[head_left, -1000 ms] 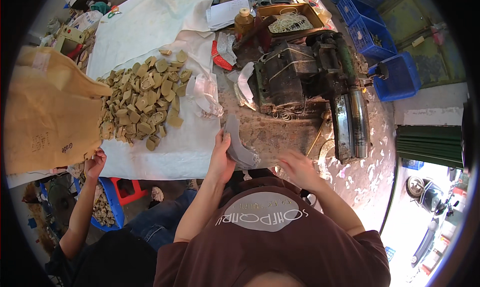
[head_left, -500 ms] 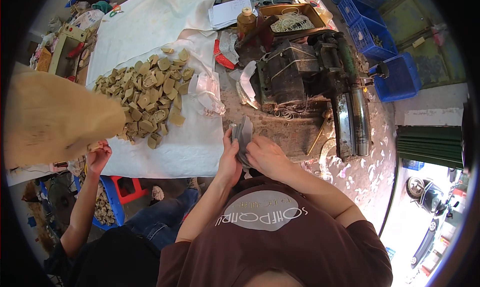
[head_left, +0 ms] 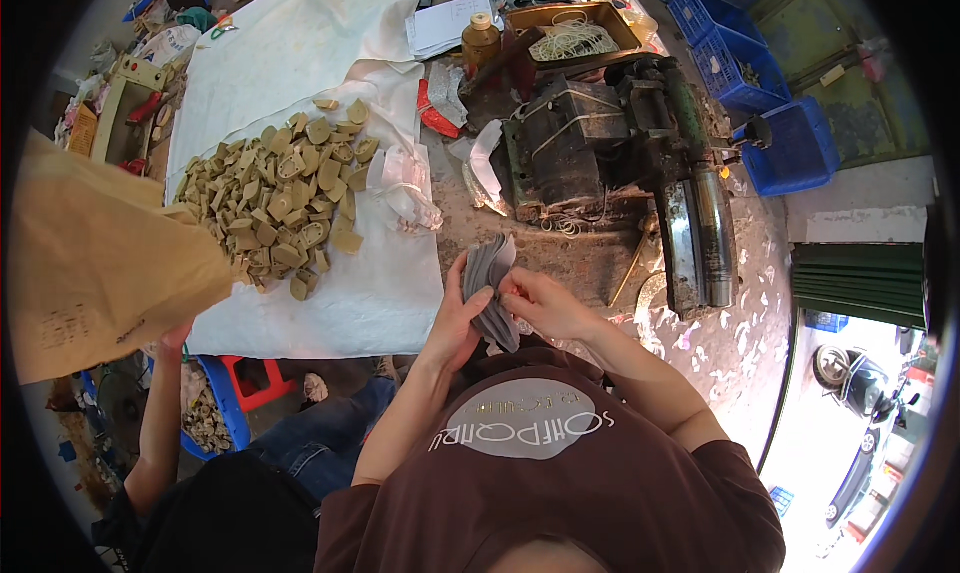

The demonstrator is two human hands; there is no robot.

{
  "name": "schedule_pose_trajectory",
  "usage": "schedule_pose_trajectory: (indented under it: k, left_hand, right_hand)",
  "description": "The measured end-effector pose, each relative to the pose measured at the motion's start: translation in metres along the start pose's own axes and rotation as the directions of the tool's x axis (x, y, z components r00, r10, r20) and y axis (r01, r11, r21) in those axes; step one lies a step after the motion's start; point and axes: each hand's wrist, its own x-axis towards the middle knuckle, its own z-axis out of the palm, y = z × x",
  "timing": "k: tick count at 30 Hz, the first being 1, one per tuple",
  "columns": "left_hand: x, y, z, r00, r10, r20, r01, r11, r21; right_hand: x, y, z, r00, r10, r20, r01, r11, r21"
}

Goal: The person walks through a cluttered workshop and approaches a table covered with beige plastic parts. They pick up a stack of grey curved plastic pieces, separate them, and place them on the table. The person then picks up a clipboard, flips through the pages, and places it back down. Finally, they pick up a single grey piece and examine it closely.

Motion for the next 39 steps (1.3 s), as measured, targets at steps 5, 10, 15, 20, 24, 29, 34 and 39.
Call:
schedule_pose_trajectory:
  k: [5,10,15,20,24,29,34,39]
  left_hand:
    - [0.003,-0.006,-0.001,0.997,0.053,0.049,-0.058,0.993,0.1]
    - [0.013,-0.013,-0.011,0.998,0.0,0.065,0.01,0.988,-0.157]
    - [0.01,-0.004,-0.016,0.998,0.043,0.045,-0.037,0.992,-0.119]
    - [0.013,0.004,-0.034,0.994,0.09,-0.054,-0.093,0.994,-0.049]
    - [-0.001,0.016,-0.053,0.965,0.094,-0.246,-0.063,0.989,0.132]
    - [-0.016,0.024,-0.095,0.872,0.256,-0.418,-0.011,0.863,0.506]
    - [-0.01,0.029,-0.131,0.804,0.333,-0.492,0.069,0.771,0.634]
    - [0.011,0.015,-0.18,0.806,0.462,-0.37,0.115,0.491,0.863]
  right_hand:
    - [0.001,0.016,-0.002,1.0,-0.018,-0.024,0.018,1.0,0.019]
    - [-0.01,0.029,-0.01,0.992,0.046,-0.121,0.002,0.929,0.37]
    - [-0.069,0.062,-0.06,0.938,-0.117,-0.326,-0.046,0.89,-0.453]
    - [-0.153,0.145,-0.083,0.658,0.748,-0.086,-0.303,0.159,-0.94]
    - [-0.12,0.105,-0.062,0.978,0.208,0.034,-0.134,0.735,-0.664]
    - [0.004,0.004,-0.039,0.962,-0.252,-0.104,0.191,0.895,-0.402]
    - [0.126,-0.031,-0.039,0.917,-0.254,-0.307,0.204,0.961,-0.187]
    - [0.25,-0.069,-0.06,0.886,-0.091,-0.455,0.133,0.989,0.061]
